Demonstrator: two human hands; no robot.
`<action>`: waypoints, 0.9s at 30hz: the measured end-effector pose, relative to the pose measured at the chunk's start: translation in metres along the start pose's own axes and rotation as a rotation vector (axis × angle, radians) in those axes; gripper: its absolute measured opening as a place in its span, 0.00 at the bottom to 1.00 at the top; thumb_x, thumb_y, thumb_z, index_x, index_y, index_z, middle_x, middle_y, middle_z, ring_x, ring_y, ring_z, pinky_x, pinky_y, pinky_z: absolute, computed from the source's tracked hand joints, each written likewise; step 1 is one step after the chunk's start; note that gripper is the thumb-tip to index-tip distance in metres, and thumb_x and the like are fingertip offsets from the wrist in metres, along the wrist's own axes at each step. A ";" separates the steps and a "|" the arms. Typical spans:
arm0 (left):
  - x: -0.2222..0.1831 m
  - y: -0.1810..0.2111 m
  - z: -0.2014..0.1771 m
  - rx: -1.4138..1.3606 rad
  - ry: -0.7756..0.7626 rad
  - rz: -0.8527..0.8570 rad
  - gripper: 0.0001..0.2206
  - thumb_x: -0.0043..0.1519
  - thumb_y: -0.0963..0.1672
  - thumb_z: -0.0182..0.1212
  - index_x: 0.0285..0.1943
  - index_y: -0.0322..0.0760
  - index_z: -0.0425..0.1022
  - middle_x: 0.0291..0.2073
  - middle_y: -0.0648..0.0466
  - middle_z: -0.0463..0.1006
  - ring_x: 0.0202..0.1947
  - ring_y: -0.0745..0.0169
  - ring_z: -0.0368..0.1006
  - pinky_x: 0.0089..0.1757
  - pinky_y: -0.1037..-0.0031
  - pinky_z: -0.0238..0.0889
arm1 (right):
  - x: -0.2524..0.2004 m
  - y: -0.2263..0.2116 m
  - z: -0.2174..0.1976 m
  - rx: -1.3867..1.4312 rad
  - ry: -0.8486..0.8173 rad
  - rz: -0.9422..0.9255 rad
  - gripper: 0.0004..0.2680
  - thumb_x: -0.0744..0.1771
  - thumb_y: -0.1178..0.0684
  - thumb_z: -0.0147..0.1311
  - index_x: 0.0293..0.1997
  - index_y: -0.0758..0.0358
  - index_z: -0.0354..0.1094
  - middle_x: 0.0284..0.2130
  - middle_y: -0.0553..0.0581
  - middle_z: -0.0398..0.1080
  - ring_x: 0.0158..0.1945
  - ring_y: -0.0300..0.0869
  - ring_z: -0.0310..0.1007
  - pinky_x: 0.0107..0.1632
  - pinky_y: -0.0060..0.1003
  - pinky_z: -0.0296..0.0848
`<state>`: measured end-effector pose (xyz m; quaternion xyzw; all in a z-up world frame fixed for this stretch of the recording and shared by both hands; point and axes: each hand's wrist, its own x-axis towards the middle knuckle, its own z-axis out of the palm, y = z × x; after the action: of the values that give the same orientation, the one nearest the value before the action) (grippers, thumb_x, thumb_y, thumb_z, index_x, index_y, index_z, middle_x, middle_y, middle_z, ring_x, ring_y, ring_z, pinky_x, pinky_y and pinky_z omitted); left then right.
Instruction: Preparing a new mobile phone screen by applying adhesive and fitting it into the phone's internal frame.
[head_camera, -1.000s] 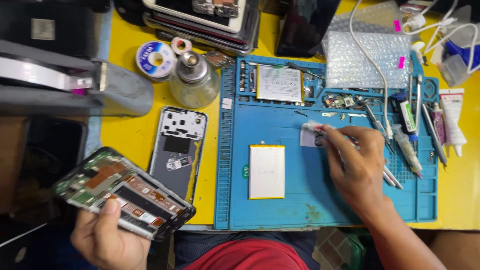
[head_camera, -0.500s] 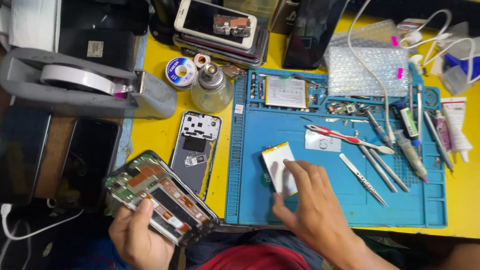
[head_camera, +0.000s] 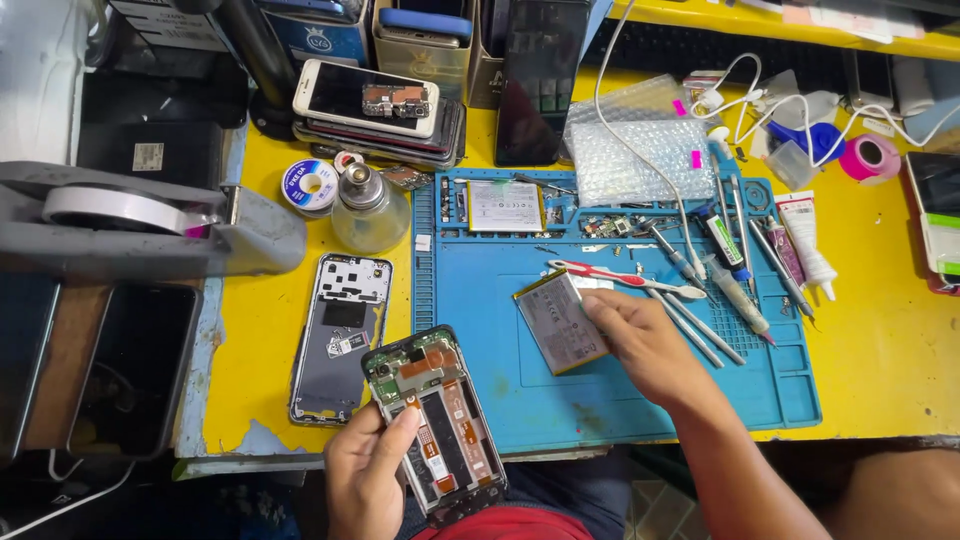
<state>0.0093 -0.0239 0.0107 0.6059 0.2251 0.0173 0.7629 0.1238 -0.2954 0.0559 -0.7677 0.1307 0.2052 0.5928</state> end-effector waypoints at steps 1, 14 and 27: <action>0.001 0.001 0.001 0.017 -0.030 0.008 0.12 0.59 0.42 0.62 0.39 0.23 0.85 0.29 0.49 0.84 0.33 0.60 0.76 0.38 0.71 0.67 | 0.001 0.004 -0.002 0.020 -0.031 -0.019 0.16 0.70 0.49 0.45 0.57 0.67 0.77 0.44 0.55 0.77 0.46 0.39 0.73 0.48 0.36 0.75; 0.013 0.019 0.023 0.070 -0.164 -0.037 0.15 0.62 0.44 0.59 0.50 0.28 0.84 0.38 0.48 0.88 0.40 0.61 0.80 0.42 0.73 0.72 | -0.002 0.055 -0.012 0.414 -0.050 -0.061 0.14 0.63 0.61 0.63 0.53 0.75 0.74 0.31 0.66 0.80 0.26 0.42 0.73 0.29 0.34 0.66; 0.016 0.016 0.042 -0.017 -0.328 -0.025 0.17 0.63 0.44 0.59 0.58 0.27 0.79 0.48 0.44 0.87 0.46 0.57 0.84 0.46 0.72 0.80 | -0.044 0.065 -0.016 0.550 0.000 -0.056 0.12 0.61 0.62 0.64 0.46 0.78 0.73 0.30 0.71 0.81 0.30 0.52 0.79 0.39 0.47 0.77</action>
<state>0.0426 -0.0532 0.0275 0.5911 0.1050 -0.0895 0.7947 0.0584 -0.3300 0.0243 -0.5813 0.1600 0.1456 0.7844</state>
